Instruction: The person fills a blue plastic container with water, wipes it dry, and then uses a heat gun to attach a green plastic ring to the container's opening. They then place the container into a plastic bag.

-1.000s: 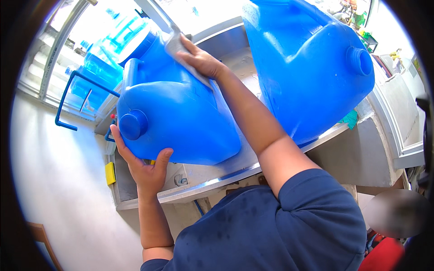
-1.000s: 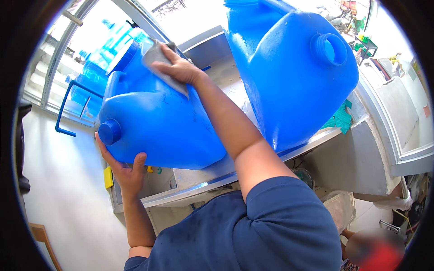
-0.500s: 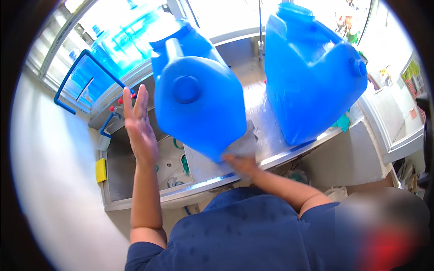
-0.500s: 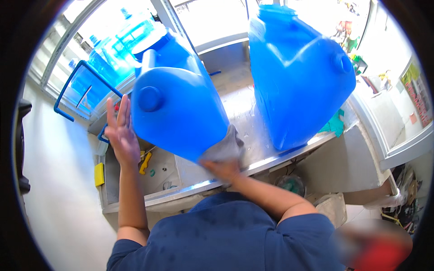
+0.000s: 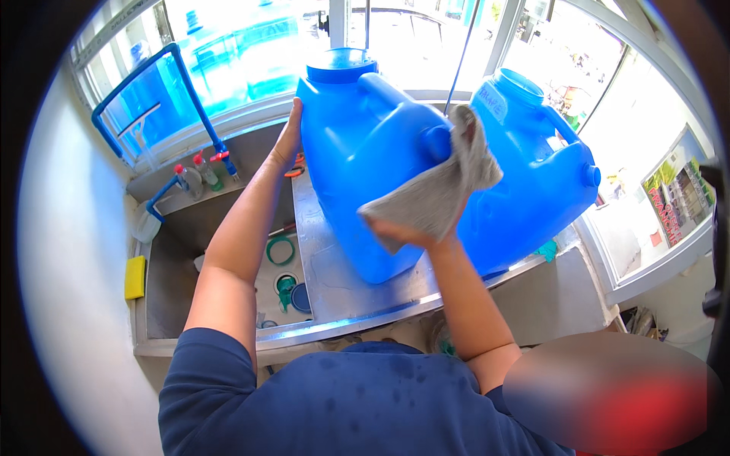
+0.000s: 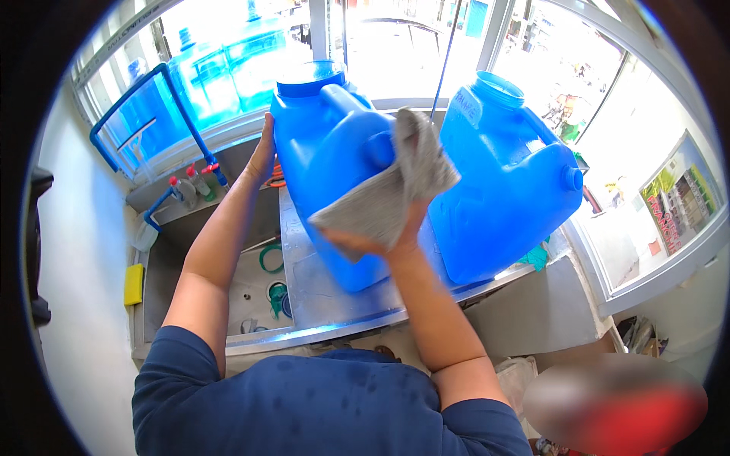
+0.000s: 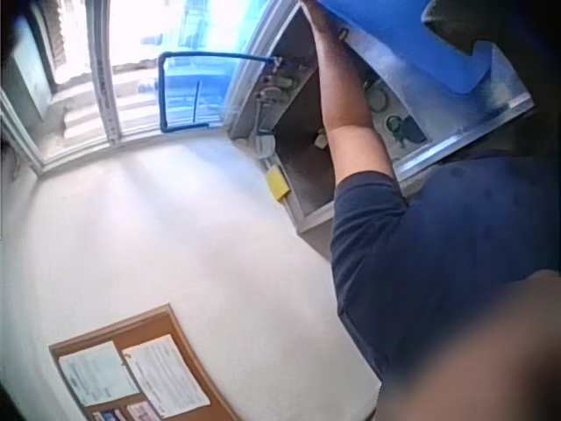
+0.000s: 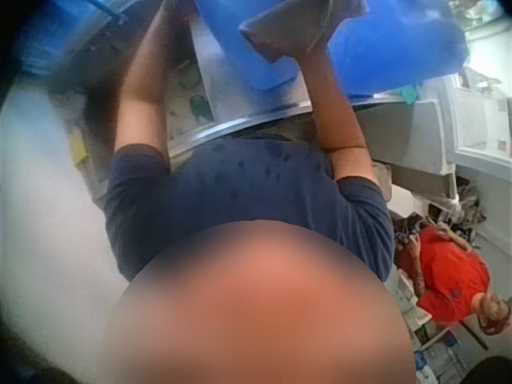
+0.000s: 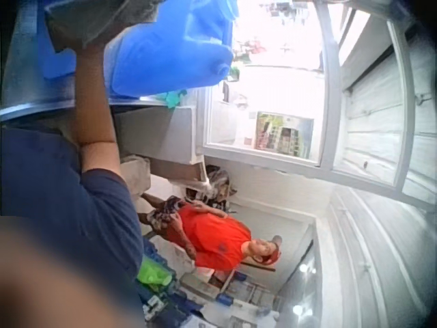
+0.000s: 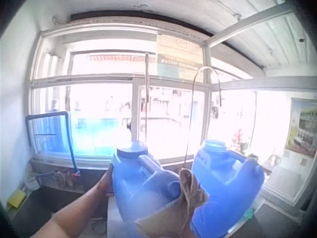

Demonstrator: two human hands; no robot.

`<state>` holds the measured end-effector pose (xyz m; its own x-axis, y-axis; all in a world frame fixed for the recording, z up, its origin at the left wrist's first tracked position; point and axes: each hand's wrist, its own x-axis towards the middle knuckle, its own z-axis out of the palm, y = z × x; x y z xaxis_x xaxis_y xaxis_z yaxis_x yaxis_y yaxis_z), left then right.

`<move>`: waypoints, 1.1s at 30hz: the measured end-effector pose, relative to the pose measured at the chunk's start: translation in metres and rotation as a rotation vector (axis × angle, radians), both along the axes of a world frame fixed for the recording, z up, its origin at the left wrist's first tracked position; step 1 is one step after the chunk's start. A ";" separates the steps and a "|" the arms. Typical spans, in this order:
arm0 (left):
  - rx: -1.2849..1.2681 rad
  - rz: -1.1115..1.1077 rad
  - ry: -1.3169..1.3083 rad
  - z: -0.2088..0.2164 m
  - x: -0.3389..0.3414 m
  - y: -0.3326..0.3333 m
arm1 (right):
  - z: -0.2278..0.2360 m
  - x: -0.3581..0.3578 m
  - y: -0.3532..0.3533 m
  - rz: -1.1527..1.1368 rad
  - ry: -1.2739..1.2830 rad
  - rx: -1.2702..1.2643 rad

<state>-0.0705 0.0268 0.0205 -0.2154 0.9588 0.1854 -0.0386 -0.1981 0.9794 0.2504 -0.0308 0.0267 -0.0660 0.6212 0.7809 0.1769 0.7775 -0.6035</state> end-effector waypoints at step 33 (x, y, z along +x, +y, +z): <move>0.032 0.164 0.116 -0.046 0.019 -0.056 | -0.084 -0.107 0.013 0.626 1.305 -1.102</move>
